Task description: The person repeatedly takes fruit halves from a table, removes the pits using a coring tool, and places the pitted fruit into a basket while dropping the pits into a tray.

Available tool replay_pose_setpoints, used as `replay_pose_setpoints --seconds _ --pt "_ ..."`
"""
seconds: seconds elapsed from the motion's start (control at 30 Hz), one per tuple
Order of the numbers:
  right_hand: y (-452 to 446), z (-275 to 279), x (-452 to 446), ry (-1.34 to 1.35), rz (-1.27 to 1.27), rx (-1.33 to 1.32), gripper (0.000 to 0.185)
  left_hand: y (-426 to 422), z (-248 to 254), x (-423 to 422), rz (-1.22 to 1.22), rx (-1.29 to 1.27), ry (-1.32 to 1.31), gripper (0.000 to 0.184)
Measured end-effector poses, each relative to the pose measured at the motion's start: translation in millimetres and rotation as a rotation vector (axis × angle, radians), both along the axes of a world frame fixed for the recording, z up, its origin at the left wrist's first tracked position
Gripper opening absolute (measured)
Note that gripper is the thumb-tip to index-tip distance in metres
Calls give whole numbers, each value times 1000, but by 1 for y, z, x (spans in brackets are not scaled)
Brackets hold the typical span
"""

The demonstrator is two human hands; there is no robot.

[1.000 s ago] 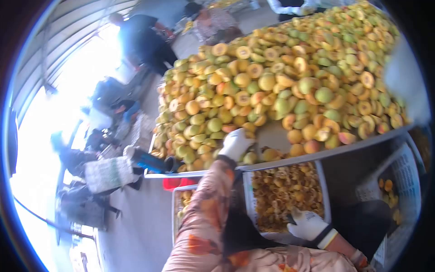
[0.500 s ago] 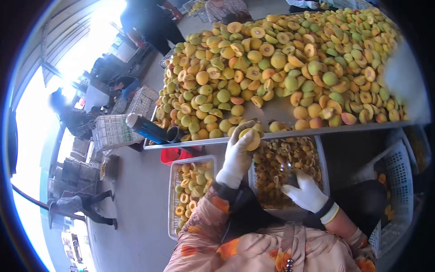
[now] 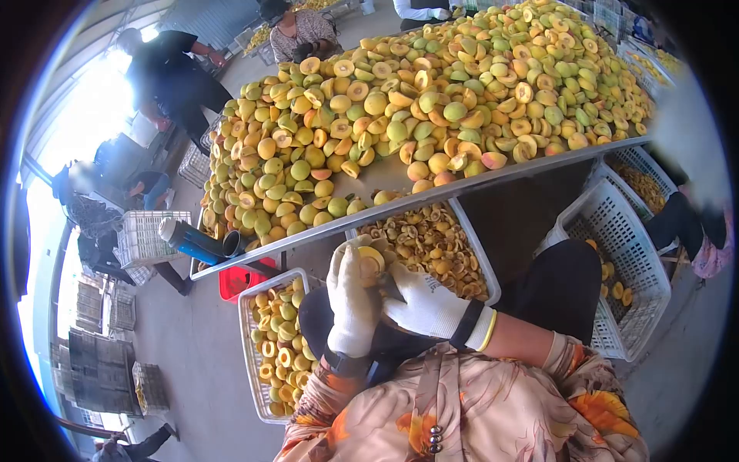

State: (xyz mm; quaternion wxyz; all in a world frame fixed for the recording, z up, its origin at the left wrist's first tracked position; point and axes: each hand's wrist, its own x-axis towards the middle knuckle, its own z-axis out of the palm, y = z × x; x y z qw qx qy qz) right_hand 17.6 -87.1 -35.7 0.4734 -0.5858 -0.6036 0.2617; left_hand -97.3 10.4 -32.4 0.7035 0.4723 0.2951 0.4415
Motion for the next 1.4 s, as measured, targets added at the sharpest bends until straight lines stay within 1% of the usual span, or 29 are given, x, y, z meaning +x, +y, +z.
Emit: replay_pose_setpoints --seconds 0.13,0.27,0.33,0.43,0.53,0.57,0.6,0.67,0.7,0.73,0.77,0.8,0.83,0.87,0.9,0.97,1.03,1.07,1.17,1.2,1.3,1.33,1.37,1.4 --pt "-7 -1 -8 50 6 -74 35 -15 10 0 81 71 56 36" --pt "-11 -4 -11 98 54 -28 33 -21 15 1 148 139 103 35" --pt "-12 7 -10 143 85 -31 32 -22 18 1 177 163 128 34" --pt "-7 2 -4 133 196 84 35 -21 18 1 191 164 150 32" --pt "-1 0 -3 189 244 134 41 -21 16 2 179 169 126 30" --pt "-5 3 3 274 267 -144 42 -23 19 5 175 190 116 30" --pt "-10 28 12 354 293 -418 44 -23 22 6 178 216 104 30" --pt "-6 29 17 299 328 -416 48 -26 26 8 181 252 109 30" --pt "-5 22 18 244 336 -287 47 -29 30 8 185 280 120 30" --pt "-2 14 18 184 334 -157 45 -27 27 8 127 252 64 31" --pt "-3 20 22 138 320 -150 45 -23 25 6 66 220 4 32" --pt "-4 25 28 158 316 -250 45 -20 29 2 -31 186 18 34" --pt "-6 33 31 180 307 -354 46 -15 36 -3 -146 88 22 34" --pt "-8 46 34 84 305 -394 46 -10 37 -6 -193 94 62 33" --pt "-6 45 35 -59 280 -384 44 -6 36 -8 -244 99 105 32" --pt "-3 26 37 -10 294 -353 44 -7 18 -3 -151 116 86 31" --pt "-2 28 33 -78 230 -299 45 -14 20 0 -59 52 45 31" --pt "-2 28 31 -108 193 -275 45 -15 22 1 -27 75 24 31" --pt "2 33 23 -9 190 -234 46 -18 28 5 54 138 -18 31" --pt "3 26 19 -25 189 -197 47 -19 30 6 77 158 -18 31" --pt "6 26 16 174 320 -79 47 -13 27 9 93 256 0 32" --pt "7 30 17 268 373 -100 48 -11 30 7 83 281 30 32" --pt "6 38 19 329 384 -255 40 -10 33 5 74 305 61 32" --pt "5 51 23 388 396 -406 32 -8 38 4 21 278 33 32"
